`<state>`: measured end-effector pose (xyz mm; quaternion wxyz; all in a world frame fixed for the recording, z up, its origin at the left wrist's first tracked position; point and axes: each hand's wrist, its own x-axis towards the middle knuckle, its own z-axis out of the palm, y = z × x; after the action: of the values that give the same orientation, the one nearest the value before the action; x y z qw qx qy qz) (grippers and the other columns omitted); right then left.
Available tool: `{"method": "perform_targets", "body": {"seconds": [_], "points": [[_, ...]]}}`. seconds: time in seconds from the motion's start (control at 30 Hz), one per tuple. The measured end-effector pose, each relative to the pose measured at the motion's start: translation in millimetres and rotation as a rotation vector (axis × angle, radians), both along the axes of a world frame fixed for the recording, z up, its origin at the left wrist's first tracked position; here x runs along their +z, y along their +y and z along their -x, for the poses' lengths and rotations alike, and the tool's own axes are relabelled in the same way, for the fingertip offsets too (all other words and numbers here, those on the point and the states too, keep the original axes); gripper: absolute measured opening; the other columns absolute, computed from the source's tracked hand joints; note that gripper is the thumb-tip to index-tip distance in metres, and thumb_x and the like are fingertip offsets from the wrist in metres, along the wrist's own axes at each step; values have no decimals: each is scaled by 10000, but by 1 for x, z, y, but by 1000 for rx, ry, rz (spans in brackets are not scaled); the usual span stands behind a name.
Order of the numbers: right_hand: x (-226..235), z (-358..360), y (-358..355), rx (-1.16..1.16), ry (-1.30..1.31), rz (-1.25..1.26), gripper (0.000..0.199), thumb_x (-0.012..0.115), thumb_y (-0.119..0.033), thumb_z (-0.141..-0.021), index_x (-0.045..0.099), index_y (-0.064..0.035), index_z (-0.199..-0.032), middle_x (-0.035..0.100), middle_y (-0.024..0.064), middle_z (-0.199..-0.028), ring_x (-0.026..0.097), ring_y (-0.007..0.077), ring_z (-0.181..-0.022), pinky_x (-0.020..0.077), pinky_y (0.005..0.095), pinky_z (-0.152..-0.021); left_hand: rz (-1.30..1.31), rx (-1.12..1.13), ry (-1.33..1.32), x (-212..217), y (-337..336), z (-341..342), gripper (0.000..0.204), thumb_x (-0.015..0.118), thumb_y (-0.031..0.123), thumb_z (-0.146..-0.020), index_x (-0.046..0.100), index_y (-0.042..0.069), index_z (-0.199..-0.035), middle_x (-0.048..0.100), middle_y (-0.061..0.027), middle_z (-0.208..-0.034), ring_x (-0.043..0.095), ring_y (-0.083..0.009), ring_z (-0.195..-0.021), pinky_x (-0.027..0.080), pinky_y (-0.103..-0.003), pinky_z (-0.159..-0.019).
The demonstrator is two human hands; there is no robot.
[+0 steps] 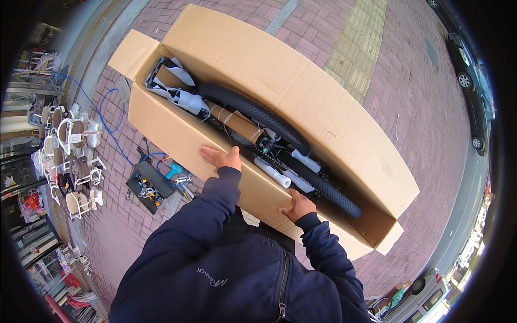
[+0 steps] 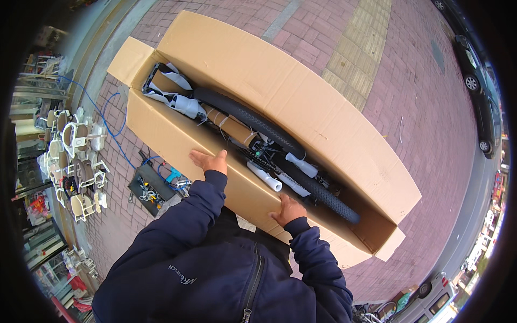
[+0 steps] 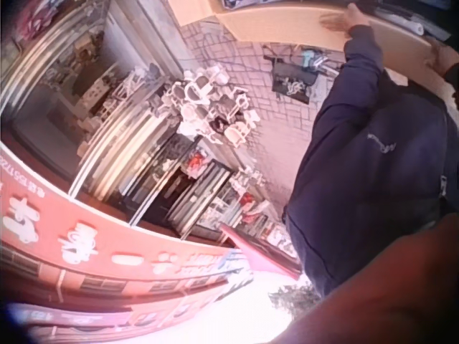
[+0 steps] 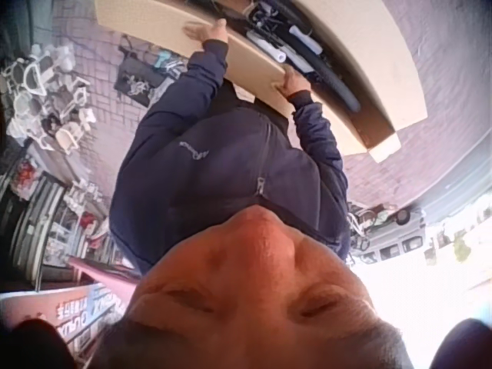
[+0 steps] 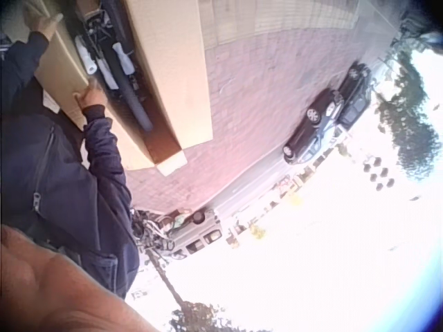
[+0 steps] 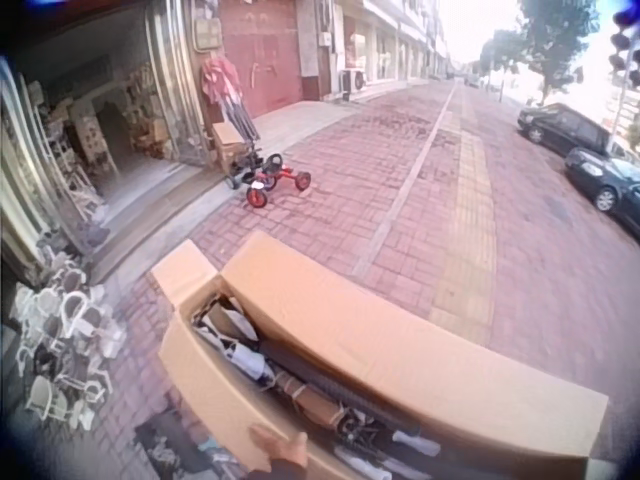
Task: The person assembles a bicycle by attaching the handlebar and adjusting components, then moves the bike and unpacks a second bicycle from a cardboard box using a box cutter and pliers.
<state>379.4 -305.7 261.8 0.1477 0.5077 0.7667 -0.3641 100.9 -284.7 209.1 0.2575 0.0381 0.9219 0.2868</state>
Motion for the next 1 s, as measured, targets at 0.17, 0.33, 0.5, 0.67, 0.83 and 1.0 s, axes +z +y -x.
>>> {"method": "perform_targets", "body": {"seconds": [0.17,0.33,0.5,0.67,0.83,1.0], "points": [[-8,9,0,-31,-212,-5,609,784,-538,-709,635,-122,-1130,718,158,-883,693,371,-838,546,469,-726,-23,293,-63,-48,11,136,792,795,394,-707,455,-128,-1197,495,-338,-1248,578,-443,-1078,469,-493,-973],[-29,7,-20,-147,-249,-179,468,768,-494,-748,675,-152,-1054,719,138,-873,693,347,-815,536,454,-710,5,119,6,-100,35,204,354,663,283,-811,682,-71,-798,694,-269,-882,643,-453,-944,493,-450,-874],[-40,10,-29,-241,-310,-310,362,762,-457,-768,679,-154,-948,713,127,-871,686,352,-804,529,468,-700,257,-440,197,-97,32,173,325,478,211,-912,724,17,-828,714,-185,-893,668,-324,-934,500,-443,-835],[-31,13,-16,-191,-349,-147,393,750,-473,-773,698,-154,-995,714,132,-898,688,347,-851,535,454,-736,42,-313,202,-96,22,172,271,515,171,-871,703,-12,-801,697,-197,-823,656,-359,-862,510,-412,-799],[-34,-1,73,97,51,439,570,640,-597,-869,714,-45,-990,689,184,-827,684,317,-824,515,373,-762,-89,-266,221,-107,11,174,270,562,179,-844,678,-49,-760,671,-231,-818,635,-391,-841,512,-430,-799],[-109,37,121,-11,45,67,555,669,-367,-865,603,46,-1229,683,238,-1094,652,381,-1051,502,417,-944,53,-531,538,-96,8,170,266,565,190,-845,673,-21,-725,664,-250,-843,631,-395,-808,516,-451,-771]]}}
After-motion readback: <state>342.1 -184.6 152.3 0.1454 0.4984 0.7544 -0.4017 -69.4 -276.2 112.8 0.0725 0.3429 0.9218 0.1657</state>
